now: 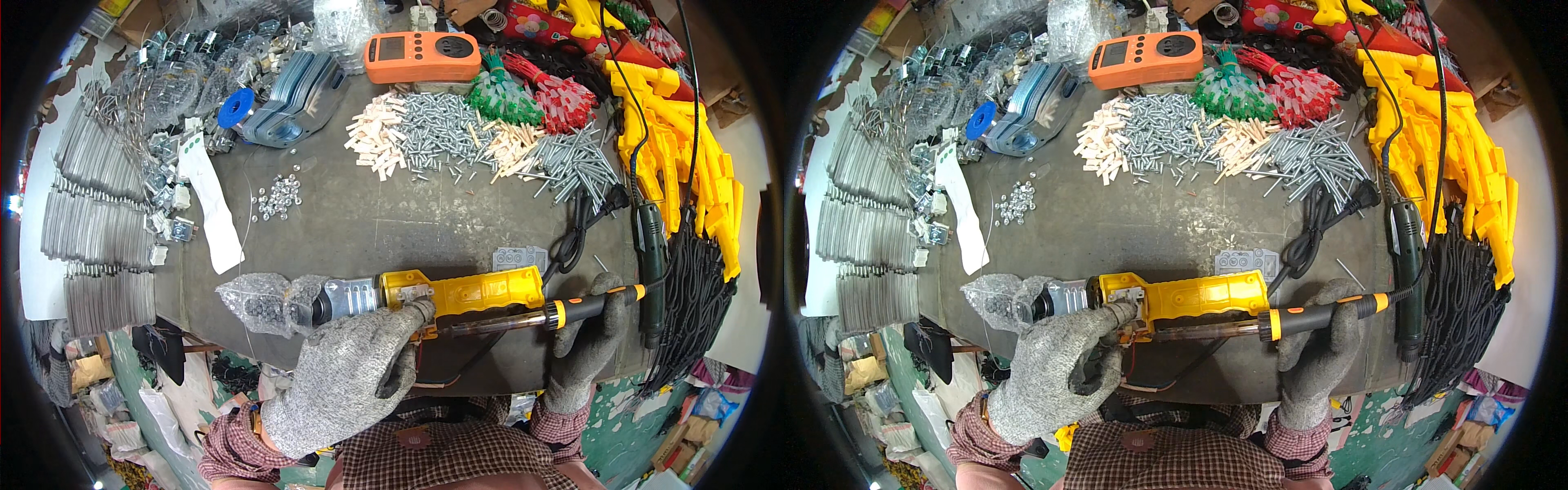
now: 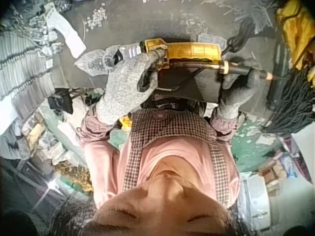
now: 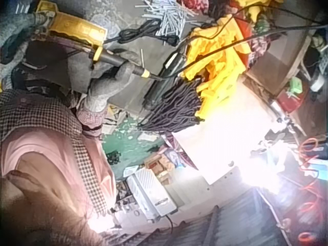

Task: Soldering wires to a component and assembling a yellow plastic housing.

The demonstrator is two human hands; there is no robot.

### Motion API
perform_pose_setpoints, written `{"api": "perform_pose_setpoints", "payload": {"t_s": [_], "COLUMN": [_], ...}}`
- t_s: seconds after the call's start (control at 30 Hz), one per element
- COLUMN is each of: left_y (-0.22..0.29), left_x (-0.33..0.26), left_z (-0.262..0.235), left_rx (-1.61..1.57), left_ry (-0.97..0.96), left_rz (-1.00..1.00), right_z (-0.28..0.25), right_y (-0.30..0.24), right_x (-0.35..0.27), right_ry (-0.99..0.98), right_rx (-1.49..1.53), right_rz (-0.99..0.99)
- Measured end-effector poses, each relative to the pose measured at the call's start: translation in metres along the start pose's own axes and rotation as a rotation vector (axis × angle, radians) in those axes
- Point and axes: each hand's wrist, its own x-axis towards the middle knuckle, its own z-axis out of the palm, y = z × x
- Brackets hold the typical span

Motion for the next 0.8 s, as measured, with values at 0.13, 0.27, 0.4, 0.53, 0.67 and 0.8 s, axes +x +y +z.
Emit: {"api": "perform_pose_setpoints", "payload": {"t_s": [0.13, 0.27, 0.4, 0.53, 0.67, 0.8], "left_y": [0.0, 0.0, -0.001, 0.0, 0.001, 0.0], "left_x": [0.0, 0.0, 0.0, 0.001, 0.001, 0.0], "left_z": [0.0, 0.001, 0.0, 0.0, -0.001, 0.0], "left_rx": [-0.014, -0.035, 0.007, -0.005, 0.011, 0.006], "left_ry": [-0.017, -0.001, -0.003, 0.014, -0.006, 0.005], "left_rz": [-0.003, -0.011, 0.008, 0.014, 0.0, 0.013], "right_z": [0.0, 0.005, 0.006, -0.001, -0.009, -0.01], "right_y": [0.0, 0.0, 0.002, 0.004, 0.003, 0.003], "right_x": [0.0, -0.002, -0.001, 0.001, 0.0, 0.0], "right_ry": [-0.004, 0.07, 0.097, 0.004, 0.004, -0.012], "right_rx": [0.002, -0.017, -0.024, -0.002, 0.076, 0.101], "right_rz": [0.002, -0.007, -0.008, -0.02, 0.017, 0.024]}}
